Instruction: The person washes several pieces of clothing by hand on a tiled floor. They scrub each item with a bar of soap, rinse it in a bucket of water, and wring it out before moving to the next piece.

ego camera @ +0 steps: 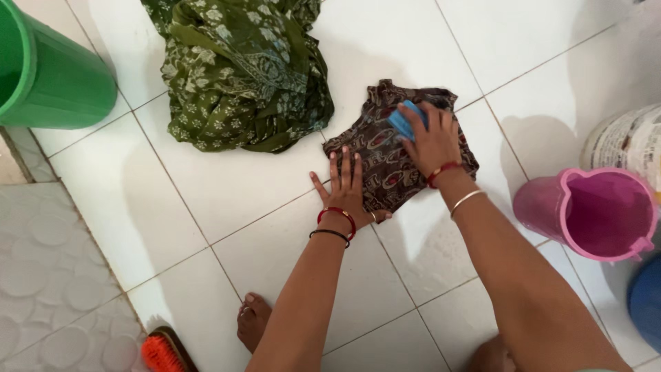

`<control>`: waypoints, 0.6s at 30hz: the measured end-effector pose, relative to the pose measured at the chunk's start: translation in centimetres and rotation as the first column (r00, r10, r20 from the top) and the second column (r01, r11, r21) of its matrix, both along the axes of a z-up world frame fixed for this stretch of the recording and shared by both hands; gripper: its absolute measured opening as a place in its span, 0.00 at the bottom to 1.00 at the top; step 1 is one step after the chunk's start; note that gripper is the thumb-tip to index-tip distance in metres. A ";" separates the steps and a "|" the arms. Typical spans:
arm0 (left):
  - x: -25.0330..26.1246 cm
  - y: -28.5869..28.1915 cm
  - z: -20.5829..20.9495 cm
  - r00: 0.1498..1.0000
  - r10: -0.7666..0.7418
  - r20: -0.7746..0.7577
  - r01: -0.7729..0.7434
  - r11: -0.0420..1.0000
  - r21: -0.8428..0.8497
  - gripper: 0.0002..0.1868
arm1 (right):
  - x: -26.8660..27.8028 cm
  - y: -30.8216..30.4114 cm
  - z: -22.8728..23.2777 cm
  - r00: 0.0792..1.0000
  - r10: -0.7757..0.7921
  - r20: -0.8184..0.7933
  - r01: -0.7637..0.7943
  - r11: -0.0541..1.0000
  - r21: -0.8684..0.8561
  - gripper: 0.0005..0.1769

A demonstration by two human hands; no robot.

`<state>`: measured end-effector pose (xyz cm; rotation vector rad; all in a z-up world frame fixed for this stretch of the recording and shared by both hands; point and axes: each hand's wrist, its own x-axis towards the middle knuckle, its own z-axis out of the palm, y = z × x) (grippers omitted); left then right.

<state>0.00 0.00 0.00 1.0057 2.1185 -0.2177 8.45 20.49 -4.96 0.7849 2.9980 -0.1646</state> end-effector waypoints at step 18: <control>-0.1 0.0 0.0 0.999 0.027 0.024 -0.028 0.999 0.035 0.79 | -7.7 -4.9 3.0 0.751 -0.642 -0.154 0.201 0.445 -0.873 0.32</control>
